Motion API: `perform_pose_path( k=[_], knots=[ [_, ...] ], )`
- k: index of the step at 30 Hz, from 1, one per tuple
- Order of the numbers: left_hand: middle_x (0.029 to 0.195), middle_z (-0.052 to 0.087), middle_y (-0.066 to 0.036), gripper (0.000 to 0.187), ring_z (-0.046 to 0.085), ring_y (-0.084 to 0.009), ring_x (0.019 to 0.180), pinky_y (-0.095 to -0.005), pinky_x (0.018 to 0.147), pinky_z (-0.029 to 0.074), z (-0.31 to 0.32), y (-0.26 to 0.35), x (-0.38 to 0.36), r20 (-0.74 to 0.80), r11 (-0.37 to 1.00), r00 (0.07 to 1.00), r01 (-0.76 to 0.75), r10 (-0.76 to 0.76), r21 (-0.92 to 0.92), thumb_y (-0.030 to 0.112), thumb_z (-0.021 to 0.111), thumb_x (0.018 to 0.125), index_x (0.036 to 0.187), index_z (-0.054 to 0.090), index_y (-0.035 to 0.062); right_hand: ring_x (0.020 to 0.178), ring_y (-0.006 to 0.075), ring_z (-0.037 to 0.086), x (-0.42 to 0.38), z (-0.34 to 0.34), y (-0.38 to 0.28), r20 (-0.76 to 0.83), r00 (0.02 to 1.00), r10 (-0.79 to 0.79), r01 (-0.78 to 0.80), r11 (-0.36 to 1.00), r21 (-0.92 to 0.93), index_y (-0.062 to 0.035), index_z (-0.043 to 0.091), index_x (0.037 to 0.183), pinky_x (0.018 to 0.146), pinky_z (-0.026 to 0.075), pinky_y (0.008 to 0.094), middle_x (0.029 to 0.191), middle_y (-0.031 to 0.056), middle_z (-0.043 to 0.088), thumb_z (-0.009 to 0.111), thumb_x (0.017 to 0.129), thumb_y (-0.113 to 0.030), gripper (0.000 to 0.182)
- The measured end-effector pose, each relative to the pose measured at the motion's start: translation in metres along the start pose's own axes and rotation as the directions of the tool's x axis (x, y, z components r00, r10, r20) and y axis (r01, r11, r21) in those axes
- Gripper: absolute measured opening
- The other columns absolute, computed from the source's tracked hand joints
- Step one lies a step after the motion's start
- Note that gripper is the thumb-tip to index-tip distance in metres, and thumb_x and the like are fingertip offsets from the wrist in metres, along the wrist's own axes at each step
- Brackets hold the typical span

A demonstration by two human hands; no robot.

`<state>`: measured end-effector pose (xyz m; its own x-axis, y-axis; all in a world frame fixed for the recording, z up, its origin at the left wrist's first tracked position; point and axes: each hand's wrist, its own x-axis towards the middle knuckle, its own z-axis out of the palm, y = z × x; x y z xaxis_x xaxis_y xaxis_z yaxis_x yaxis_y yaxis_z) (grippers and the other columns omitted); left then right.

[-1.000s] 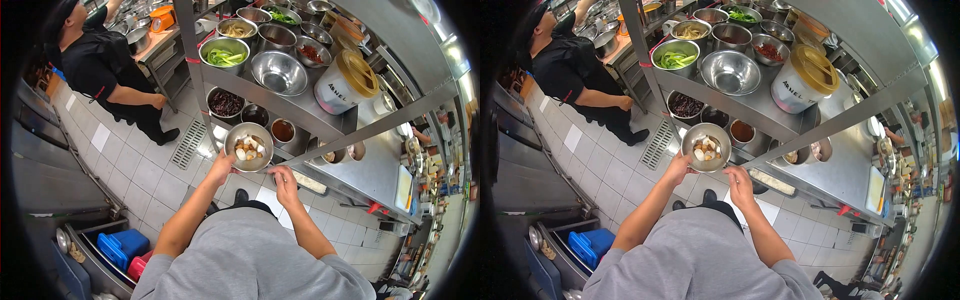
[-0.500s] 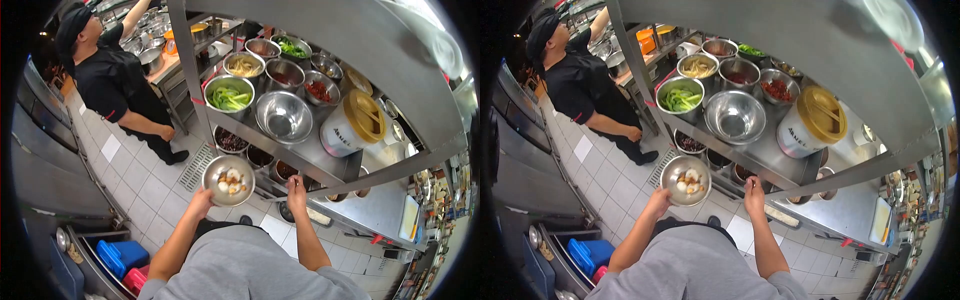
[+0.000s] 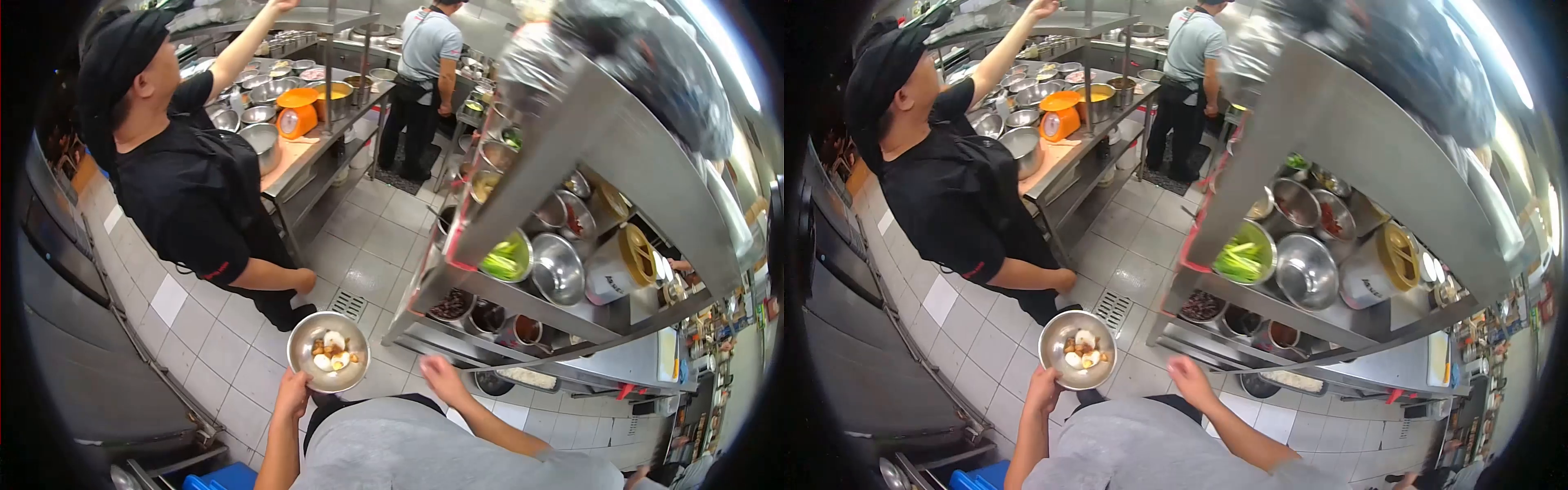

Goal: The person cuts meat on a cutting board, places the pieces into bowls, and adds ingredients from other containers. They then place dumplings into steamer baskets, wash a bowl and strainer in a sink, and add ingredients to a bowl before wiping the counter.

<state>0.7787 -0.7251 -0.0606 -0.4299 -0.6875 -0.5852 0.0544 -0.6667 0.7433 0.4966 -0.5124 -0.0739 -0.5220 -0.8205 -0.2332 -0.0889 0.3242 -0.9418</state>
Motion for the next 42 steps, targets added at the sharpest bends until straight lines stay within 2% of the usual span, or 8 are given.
perform_pose_path(
  k=[6, 10, 14, 21, 24, 28, 38, 42],
  knots=[
    [0.122, 0.057, -0.019, 0.06, 0.064, -0.0319, 0.1, -0.0492, 0.079, 0.058, 0.001, 0.084, 0.04, 0.15, 0.997, 0.989, 0.005, -0.017, 0.079, 0.002, 0.047, 0.078, 0.138, 0.04, -0.001, 0.081, 0.0091, 0.051, 0.198, 0.097, -0.223, -0.268, 0.856, -0.443, 0.507, 0.823, 0.257, -0.0039, 0.058, 0.116, 0.076, 0.043, 0.0253, 0.093, 0.0, 0.058, 0.047, 0.105, -0.024, 0.026],
    [0.127, 0.056, -0.019, 0.065, 0.063, -0.0321, 0.106, -0.0493, 0.079, 0.058, 0.013, 0.12, 0.091, 0.229, 0.994, 0.973, -0.003, -0.022, 0.107, 0.003, 0.047, 0.078, 0.143, 0.037, 0.0021, 0.078, 0.0097, 0.05, 0.362, 0.034, -0.347, -0.68, 0.677, -0.281, 0.656, 0.65, 0.384, -0.0044, 0.057, 0.119, 0.071, 0.045, 0.0267, 0.09, -0.0008, 0.056, 0.047, 0.104, -0.025, 0.027],
    [0.129, 0.055, -0.018, 0.067, 0.062, -0.0315, 0.108, -0.0477, 0.08, 0.058, 0.018, 0.13, 0.132, 0.269, 0.993, 0.963, -0.021, -0.011, 0.115, 0.002, 0.047, 0.079, 0.145, 0.034, 0.0021, 0.095, 0.0329, 0.065, 0.494, -0.064, -0.367, -0.885, 0.34, -0.319, 0.409, 0.897, -0.166, 0.0011, 0.064, 0.106, 0.082, 0.051, 0.0431, 0.103, 0.0168, 0.068, 0.054, 0.097, -0.027, 0.032],
    [0.127, 0.055, -0.02, 0.067, 0.063, -0.032, 0.105, -0.0438, 0.08, 0.059, 0.026, 0.179, 0.197, 0.237, 0.98, 0.967, 0.043, -0.088, 0.192, -0.001, 0.047, 0.08, 0.145, 0.035, 0.0004, 0.11, 0.0397, 0.064, 0.597, -0.271, -0.349, -0.729, 0.655, -0.198, -0.501, 0.609, -0.615, -0.002, 0.072, 0.109, 0.094, 0.05, 0.0428, 0.117, 0.0248, 0.066, 0.071, 0.076, -0.055, 0.062],
    [0.119, 0.059, -0.019, 0.065, 0.068, -0.0263, 0.086, -0.0372, 0.066, 0.06, 0.036, 0.195, 0.233, 0.216, 0.99, 0.974, 0.038, -0.067, 0.136, -0.001, 0.048, 0.08, 0.144, 0.037, 0.0006, 0.118, 0.034, 0.062, 0.632, -0.349, -0.309, -0.548, 0.824, 0.146, -0.535, 0.52, -0.666, -0.0064, 0.07, 0.117, 0.098, 0.047, 0.0464, 0.128, 0.0173, 0.064, 0.067, 0.082, -0.058, 0.063],
    [0.114, 0.061, -0.015, 0.056, 0.066, -0.0232, 0.091, -0.0342, 0.069, 0.059, 0.069, 0.232, 0.265, 0.176, 0.964, 0.968, 0.139, -0.18, 0.225, -0.002, 0.046, 0.082, 0.137, 0.044, 0.0011, 0.125, 0.0297, 0.056, 0.612, -0.343, -0.31, -0.553, 0.701, 0.45, -0.71, 0.365, -0.602, -0.0105, 0.072, 0.118, 0.101, 0.044, 0.0474, 0.142, 0.0139, 0.055, 0.068, 0.082, -0.058, 0.06],
    [0.127, 0.055, -0.019, 0.061, 0.062, -0.0295, 0.108, -0.0432, 0.087, 0.056, 0.11, 0.227, 0.351, 0.293, 0.95, 0.923, 0.174, -0.249, 0.261, -0.003, 0.046, 0.081, 0.141, 0.039, -0.0002, 0.071, 0.0208, 0.052, 0.617, -0.355, -0.306, -0.347, 0.815, 0.464, -0.569, 0.532, -0.626, -0.0123, 0.072, 0.075, 0.068, 0.043, 0.0373, 0.08, 0.0058, 0.06, 0.068, 0.067, -0.028, 0.017],
    [0.116, 0.058, -0.018, 0.06, 0.066, -0.0251, 0.086, -0.0348, 0.064, 0.06, 0.125, 0.224, 0.362, 0.366, 0.974, 0.906, 0.165, -0.213, 0.158, -0.002, 0.046, 0.08, 0.139, 0.04, 0.0013, 0.062, 0.0198, 0.047, 0.617, -0.351, -0.305, -0.423, 0.781, 0.459, -0.621, 0.501, -0.603, -0.0145, 0.071, 0.072, 0.059, 0.038, 0.035, 0.073, 0.0041, 0.056, 0.066, 0.067, -0.028, 0.015]
  ],
)
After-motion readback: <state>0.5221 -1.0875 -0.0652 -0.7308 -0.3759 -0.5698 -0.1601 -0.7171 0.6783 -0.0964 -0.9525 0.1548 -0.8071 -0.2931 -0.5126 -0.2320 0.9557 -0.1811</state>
